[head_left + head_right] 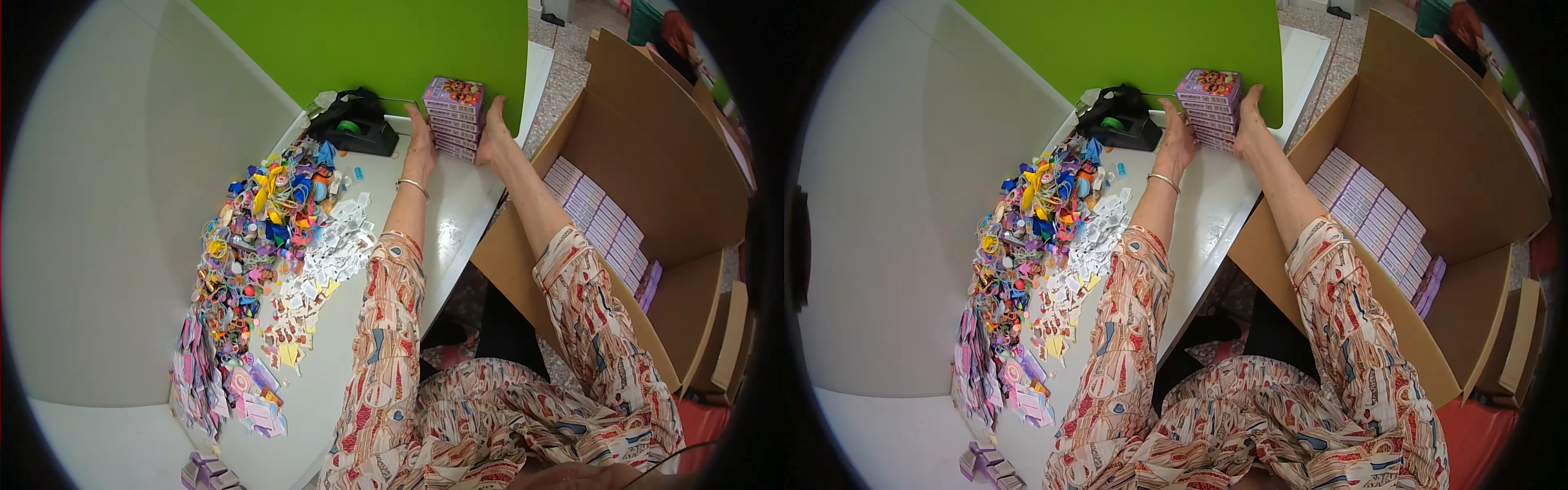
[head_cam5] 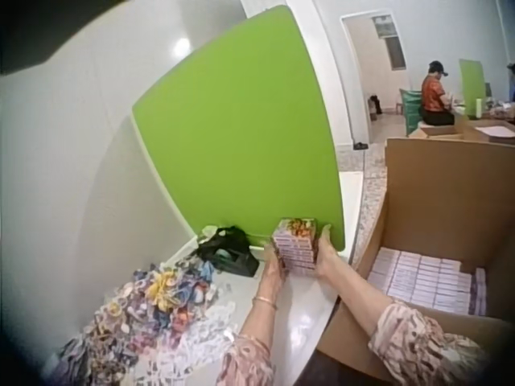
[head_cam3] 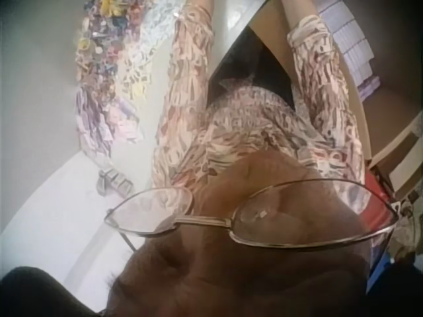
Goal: Manually packaging small items into small boxes and then into a larger carton.
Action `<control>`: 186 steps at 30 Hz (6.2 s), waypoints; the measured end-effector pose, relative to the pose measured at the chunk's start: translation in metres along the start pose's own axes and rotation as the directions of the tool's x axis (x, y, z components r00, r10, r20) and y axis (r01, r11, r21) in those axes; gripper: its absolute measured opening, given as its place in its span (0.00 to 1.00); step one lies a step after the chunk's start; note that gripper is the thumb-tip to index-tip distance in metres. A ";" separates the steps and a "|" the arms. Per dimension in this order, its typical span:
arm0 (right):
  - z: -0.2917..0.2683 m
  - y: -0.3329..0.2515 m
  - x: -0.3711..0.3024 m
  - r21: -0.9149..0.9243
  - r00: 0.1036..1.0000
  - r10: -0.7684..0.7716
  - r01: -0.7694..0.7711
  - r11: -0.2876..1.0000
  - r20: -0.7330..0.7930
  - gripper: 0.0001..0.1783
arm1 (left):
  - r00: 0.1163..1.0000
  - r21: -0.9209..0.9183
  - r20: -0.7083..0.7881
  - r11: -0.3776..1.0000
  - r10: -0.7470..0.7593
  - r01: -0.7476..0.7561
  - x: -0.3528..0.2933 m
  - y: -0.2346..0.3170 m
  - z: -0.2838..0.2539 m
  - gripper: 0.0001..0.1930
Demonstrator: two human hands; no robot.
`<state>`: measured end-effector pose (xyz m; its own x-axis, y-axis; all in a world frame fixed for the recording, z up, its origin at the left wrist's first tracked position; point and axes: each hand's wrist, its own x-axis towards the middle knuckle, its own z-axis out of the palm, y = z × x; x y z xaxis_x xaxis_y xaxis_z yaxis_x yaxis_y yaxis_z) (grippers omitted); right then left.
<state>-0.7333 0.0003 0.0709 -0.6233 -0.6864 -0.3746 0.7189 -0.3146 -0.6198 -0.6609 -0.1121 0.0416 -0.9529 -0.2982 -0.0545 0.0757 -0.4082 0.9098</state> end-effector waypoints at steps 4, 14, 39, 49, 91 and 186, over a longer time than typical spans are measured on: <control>0.003 0.000 -0.004 -0.001 0.998 0.052 -0.052 0.999 -0.042 0.62 | 0.956 -0.148 -0.295 0.988 -0.003 -0.043 -0.006 -0.012 -0.017 0.50; -0.001 -0.002 -0.011 -0.012 1.000 0.004 -0.004 1.000 0.026 0.57 | 0.953 0.114 -0.229 0.978 0.199 -0.177 -0.003 -0.042 -0.011 0.37; 0.047 0.108 -0.108 -0.533 0.696 -0.681 0.674 0.512 0.226 0.32 | 0.884 0.614 -0.373 0.789 0.281 0.008 -0.315 -0.024 -0.034 0.22; 0.025 0.309 -0.228 -0.564 0.565 0.007 0.823 0.070 0.825 0.24 | 0.291 0.679 -0.619 0.310 0.729 0.666 -0.649 0.028 -0.183 0.29; 0.028 0.317 -0.242 -0.365 0.432 0.152 0.869 -0.333 0.889 0.28 | -0.062 0.519 -0.596 0.442 0.801 0.731 -0.839 0.185 -0.176 0.26; 0.045 0.246 -0.241 -0.195 0.319 0.130 0.803 -0.563 0.939 0.35 | 0.795 0.189 -0.536 0.958 0.285 -0.216 -0.397 0.083 -0.049 0.38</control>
<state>-0.3927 0.0594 0.0398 0.1830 -0.8756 0.4471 -0.9654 -0.2460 -0.0866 -0.2622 -0.0694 0.1184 -0.5787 -0.8155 -0.0046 0.2225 -0.1633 0.9612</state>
